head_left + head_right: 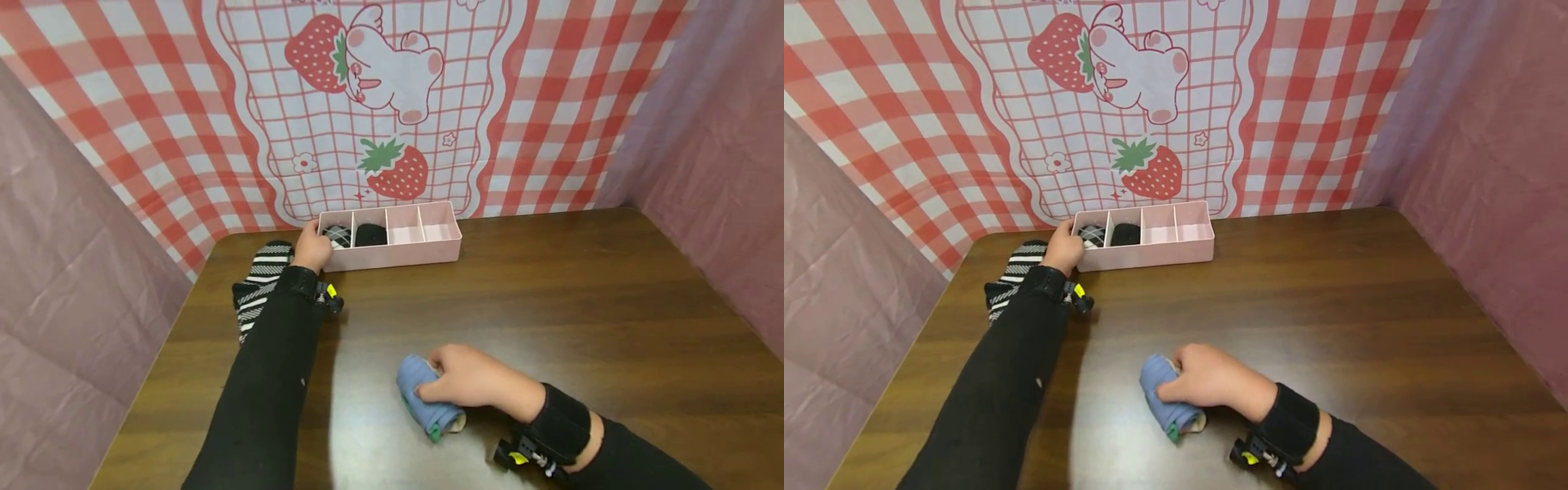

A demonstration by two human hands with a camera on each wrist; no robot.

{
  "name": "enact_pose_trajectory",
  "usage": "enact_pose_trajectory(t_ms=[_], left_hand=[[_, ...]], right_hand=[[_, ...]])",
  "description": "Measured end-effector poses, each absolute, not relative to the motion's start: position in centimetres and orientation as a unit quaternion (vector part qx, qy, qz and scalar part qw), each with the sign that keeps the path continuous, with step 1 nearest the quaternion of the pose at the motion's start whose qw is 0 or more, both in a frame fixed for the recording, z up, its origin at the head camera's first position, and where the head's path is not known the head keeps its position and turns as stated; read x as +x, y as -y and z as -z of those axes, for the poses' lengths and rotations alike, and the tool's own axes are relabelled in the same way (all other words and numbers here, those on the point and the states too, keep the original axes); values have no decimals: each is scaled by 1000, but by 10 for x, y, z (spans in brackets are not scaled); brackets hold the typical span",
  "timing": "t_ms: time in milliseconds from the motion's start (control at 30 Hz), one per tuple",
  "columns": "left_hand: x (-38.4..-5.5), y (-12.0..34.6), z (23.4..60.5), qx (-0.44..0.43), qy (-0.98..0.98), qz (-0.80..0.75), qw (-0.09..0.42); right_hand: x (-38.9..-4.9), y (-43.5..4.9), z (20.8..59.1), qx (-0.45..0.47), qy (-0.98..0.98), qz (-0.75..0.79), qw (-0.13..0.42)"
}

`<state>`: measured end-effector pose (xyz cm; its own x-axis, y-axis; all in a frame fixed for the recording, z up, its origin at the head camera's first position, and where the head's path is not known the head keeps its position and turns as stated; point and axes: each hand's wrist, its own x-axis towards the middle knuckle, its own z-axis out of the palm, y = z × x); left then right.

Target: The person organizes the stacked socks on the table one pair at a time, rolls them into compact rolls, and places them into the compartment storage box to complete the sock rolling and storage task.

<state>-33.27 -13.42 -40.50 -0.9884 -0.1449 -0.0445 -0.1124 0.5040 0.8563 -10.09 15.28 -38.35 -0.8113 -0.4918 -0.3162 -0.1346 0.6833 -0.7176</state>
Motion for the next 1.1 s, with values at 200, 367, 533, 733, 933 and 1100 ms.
enact_pose_trajectory(t_ms=[200,367,533,733,933,1100], left_hand=[[-336,135,406,76,863,499,16],[-339,133,406,78,864,498,17],[-341,132,405,74,869,489,12],[-336,135,403,83,871,485,8],[-332,136,403,77,871,484,5],[-332,134,404,72,880,470,3]], right_hand=[[-108,-147,379,-181,-890,348,231],[-126,-144,366,-182,-916,301,194],[-159,-140,351,-168,-935,246,191],[-210,-134,320,-141,-959,174,174],[-258,-130,281,-85,-984,127,94],[-286,-126,275,-45,-990,124,54]])
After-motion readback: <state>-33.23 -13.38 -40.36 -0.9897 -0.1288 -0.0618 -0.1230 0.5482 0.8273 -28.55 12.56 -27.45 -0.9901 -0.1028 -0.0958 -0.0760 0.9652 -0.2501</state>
